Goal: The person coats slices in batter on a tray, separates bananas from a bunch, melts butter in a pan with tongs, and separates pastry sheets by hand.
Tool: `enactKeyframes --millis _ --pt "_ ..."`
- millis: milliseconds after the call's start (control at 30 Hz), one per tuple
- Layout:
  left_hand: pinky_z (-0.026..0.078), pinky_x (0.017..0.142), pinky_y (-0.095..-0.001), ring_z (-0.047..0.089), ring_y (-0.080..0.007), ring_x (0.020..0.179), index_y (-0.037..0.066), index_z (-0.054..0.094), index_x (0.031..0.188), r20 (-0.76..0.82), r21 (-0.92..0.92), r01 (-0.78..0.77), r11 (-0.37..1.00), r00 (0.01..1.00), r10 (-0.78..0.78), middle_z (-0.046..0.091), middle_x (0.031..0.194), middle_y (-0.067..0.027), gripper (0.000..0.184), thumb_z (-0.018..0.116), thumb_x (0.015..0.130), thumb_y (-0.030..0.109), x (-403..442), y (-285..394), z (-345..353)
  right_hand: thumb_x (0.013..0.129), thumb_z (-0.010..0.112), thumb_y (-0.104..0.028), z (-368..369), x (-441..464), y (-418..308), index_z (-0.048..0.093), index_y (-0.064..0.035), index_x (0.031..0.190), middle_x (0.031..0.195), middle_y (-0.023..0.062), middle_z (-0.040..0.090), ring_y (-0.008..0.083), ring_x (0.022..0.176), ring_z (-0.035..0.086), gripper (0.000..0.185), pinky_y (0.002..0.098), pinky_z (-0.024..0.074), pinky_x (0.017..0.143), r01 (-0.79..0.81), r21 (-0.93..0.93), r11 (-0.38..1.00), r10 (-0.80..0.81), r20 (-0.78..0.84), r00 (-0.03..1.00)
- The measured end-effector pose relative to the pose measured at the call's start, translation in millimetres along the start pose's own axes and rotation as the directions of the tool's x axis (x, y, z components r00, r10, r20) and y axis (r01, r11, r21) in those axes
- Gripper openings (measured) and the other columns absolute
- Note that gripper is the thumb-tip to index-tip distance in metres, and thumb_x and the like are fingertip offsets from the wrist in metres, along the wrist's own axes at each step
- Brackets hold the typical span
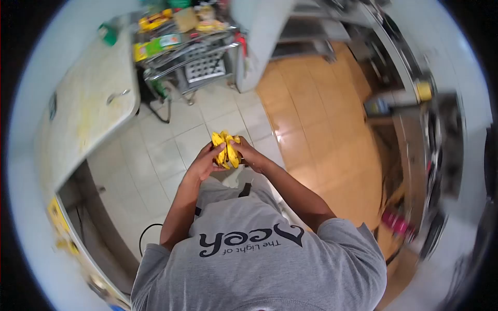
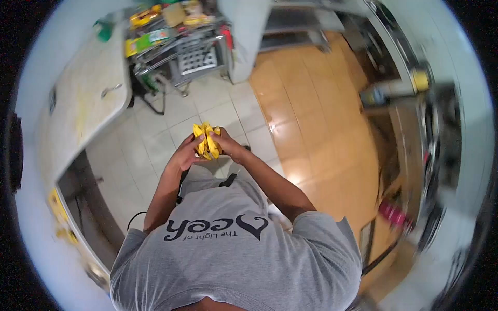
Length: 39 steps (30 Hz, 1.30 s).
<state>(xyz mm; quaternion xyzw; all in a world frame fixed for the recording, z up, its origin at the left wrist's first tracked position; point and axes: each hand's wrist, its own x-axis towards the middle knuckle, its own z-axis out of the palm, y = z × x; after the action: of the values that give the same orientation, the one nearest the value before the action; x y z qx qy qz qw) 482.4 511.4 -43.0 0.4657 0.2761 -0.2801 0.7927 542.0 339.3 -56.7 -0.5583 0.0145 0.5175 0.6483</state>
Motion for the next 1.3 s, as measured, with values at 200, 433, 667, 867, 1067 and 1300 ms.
enactKeyframes --millis 200,433,667,867,1067,1300 --pt "0.050 0.082 -0.0467 0.053 -0.0220 0.106 0.010 0.039 0.131 -0.347 -0.180 -0.348 0.920 0.898 0.272 0.051 0.118 -0.0072 0.056 0.057 0.087 0.040 -23.2 -33.0 64.1 0.090 0.047 -0.050 -39.6 -2.1 -39.6 0.028 -0.0103 0.131 0.125 0.0076 0.043 0.0180 0.115 0.046 0.060 0.0359 0.0433 0.089 -0.016 -0.259 0.966 0.121 0.392 0.912" --pt "0.049 0.085 -0.0482 0.053 -0.0235 0.109 0.009 0.038 0.130 -0.464 -0.295 -0.513 0.806 0.814 0.349 0.050 0.122 -0.0097 0.053 0.059 0.087 0.031 -16.0 -51.0 94.8 0.090 0.051 -0.044 -60.9 18.5 -56.4 0.029 -0.0120 0.131 0.123 0.0060 0.044 0.0180 0.114 0.047 0.056 0.0371 0.0455 0.088 -0.132 -0.354 0.926 0.315 0.529 0.788" --pt "0.046 0.088 -0.0449 0.050 -0.0199 0.111 0.012 0.038 0.131 -0.568 -0.323 -0.520 0.790 0.775 0.277 0.051 0.120 -0.0052 0.054 0.060 0.086 0.031 2.0 -69.9 104.1 0.087 0.061 -0.034 -65.0 24.0 -54.8 0.029 -0.0092 0.130 0.121 0.0070 0.045 0.0178 0.110 0.049 0.059 0.0352 0.0471 0.087 -0.103 -0.492 0.865 0.376 0.497 0.783" --pt "0.048 0.084 -0.0401 0.054 -0.0200 0.104 0.008 0.041 0.130 -0.619 -0.376 -0.558 0.739 0.745 0.248 0.053 0.117 -0.0079 0.059 0.062 0.084 0.038 30.1 -63.6 119.6 0.088 0.060 -0.030 -87.8 48.4 -71.8 0.026 -0.0161 0.132 0.126 0.0057 0.041 0.0188 0.115 0.045 0.057 0.0396 0.0452 0.089 -0.210 -0.599 0.773 0.546 0.459 0.700" --pt "0.049 0.079 -0.0335 0.054 -0.0173 0.100 0.007 0.038 0.133 -0.752 -0.371 -0.681 0.632 0.619 0.226 0.052 0.116 -0.0090 0.065 0.060 0.084 0.044 79.7 -65.1 205.0 0.088 0.059 -0.031 -149.2 48.2 -109.6 0.027 -0.0164 0.131 0.124 0.0049 0.043 0.0184 0.113 0.047 0.055 0.0391 0.0456 0.088 -0.164 -0.729 0.664 0.677 0.493 0.546" --pt "0.051 0.067 -0.0307 0.055 -0.0149 0.094 0.008 0.043 0.123 -0.855 -0.399 -0.754 0.522 0.512 0.085 0.054 0.108 -0.0051 0.061 0.070 0.076 0.034 70.1 -139.2 297.5 0.087 0.061 -0.025 -151.4 -10.7 -84.8 0.032 -0.0104 0.127 0.118 0.0059 0.047 0.0163 0.108 0.051 0.051 0.0340 0.0486 0.084 0.089 -0.887 0.454 0.836 0.458 0.301"
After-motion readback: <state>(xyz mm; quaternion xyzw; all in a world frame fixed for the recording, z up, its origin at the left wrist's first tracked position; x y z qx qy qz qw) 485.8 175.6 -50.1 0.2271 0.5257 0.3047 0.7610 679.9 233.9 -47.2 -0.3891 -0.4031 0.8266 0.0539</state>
